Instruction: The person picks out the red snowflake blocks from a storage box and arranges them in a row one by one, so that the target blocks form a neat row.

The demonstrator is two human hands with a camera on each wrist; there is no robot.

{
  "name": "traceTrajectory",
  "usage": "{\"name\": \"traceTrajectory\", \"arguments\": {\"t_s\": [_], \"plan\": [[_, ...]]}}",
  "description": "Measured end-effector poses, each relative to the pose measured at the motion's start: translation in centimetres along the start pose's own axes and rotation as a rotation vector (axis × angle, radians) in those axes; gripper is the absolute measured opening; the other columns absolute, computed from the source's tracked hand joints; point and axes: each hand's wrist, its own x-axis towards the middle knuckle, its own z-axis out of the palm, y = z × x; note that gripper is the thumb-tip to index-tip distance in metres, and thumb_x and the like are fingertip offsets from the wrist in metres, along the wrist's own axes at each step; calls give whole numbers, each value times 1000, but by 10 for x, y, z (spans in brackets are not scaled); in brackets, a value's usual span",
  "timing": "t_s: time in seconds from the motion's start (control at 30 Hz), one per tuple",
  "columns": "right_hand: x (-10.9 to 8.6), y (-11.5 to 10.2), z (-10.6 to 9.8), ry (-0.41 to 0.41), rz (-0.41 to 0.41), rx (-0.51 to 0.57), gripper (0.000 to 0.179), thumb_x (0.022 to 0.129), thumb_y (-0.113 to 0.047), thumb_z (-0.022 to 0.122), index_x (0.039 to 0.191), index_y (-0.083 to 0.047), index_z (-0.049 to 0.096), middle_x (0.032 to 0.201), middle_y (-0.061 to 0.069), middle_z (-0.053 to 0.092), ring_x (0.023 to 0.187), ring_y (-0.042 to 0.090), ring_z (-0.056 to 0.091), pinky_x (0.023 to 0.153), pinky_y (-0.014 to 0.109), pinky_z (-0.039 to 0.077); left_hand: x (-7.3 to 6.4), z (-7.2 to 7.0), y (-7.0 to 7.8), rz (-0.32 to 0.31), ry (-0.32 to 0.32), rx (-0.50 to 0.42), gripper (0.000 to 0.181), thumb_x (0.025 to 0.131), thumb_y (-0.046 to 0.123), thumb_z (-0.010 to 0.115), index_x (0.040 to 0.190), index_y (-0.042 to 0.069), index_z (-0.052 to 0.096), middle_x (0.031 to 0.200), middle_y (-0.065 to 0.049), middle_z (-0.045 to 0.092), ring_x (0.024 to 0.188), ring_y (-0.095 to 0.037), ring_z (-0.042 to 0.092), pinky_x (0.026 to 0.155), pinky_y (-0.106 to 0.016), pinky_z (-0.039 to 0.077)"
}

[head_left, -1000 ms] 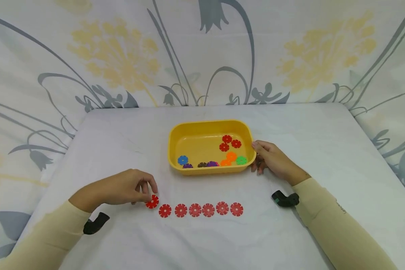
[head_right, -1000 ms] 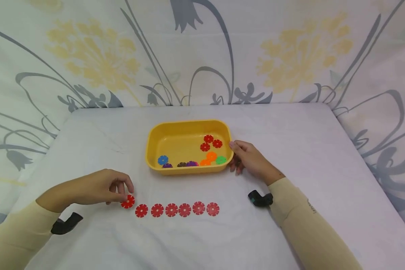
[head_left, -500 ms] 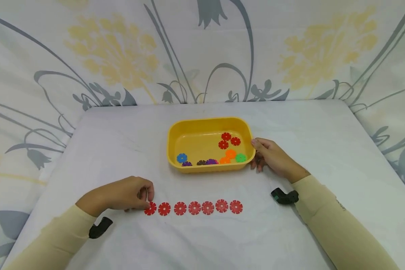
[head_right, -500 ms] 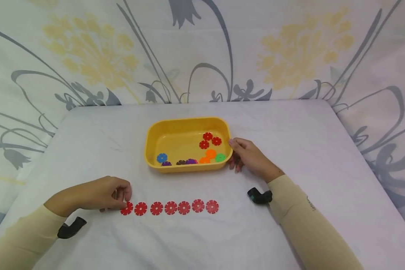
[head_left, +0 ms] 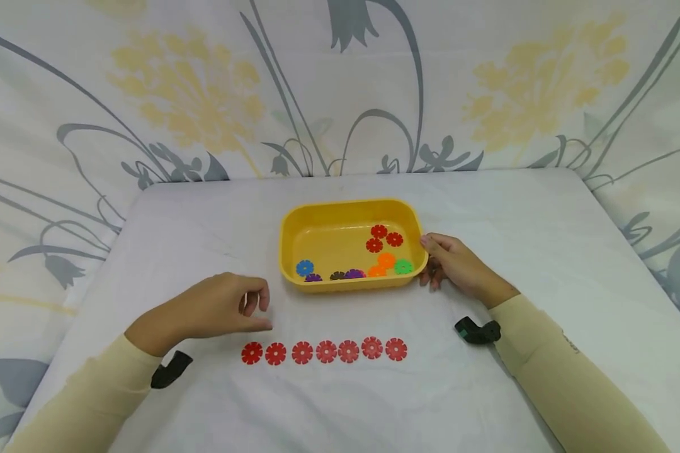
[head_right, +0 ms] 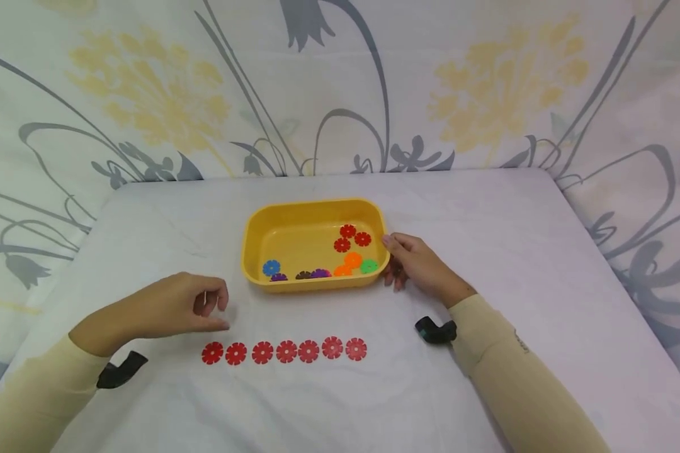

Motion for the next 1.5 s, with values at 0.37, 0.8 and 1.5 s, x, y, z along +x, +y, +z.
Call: {"name": "traceTrajectory", "arguments": {"t_s": [0.37, 0.8, 1.5], "plan": [[-1, -2, -2, 3, 1, -16, 51, 107, -46, 38, 124, 1, 50, 79, 9, 64, 65, 20, 60, 59, 28, 56, 80, -57, 73, 200, 145, 98, 36, 89, 37, 75, 119, 19, 64, 94, 5, 66, 85, -14, 62, 73, -26, 54], [-1, -2, -4, 2, -12, -24, 53, 107, -48, 36, 120, 2, 50, 79, 9, 65, 66, 20, 61, 59, 28, 56, 182, -49, 112, 277, -124, 126, 34, 93, 30, 72, 123, 16, 62, 98, 0, 66, 85, -17, 60, 76, -25, 52], [-1, 0, 1, 0, -3, -39, 51, 107, -46, 37, 120, 1, 51, 80, 11, 64, 66, 21, 61, 60, 29, 56, 214, -7, 89, 153, -221, 185, 23, 93, 20, 72, 112, 15, 62, 105, -1, 61, 99, -17, 54, 90, -25, 49]]}}
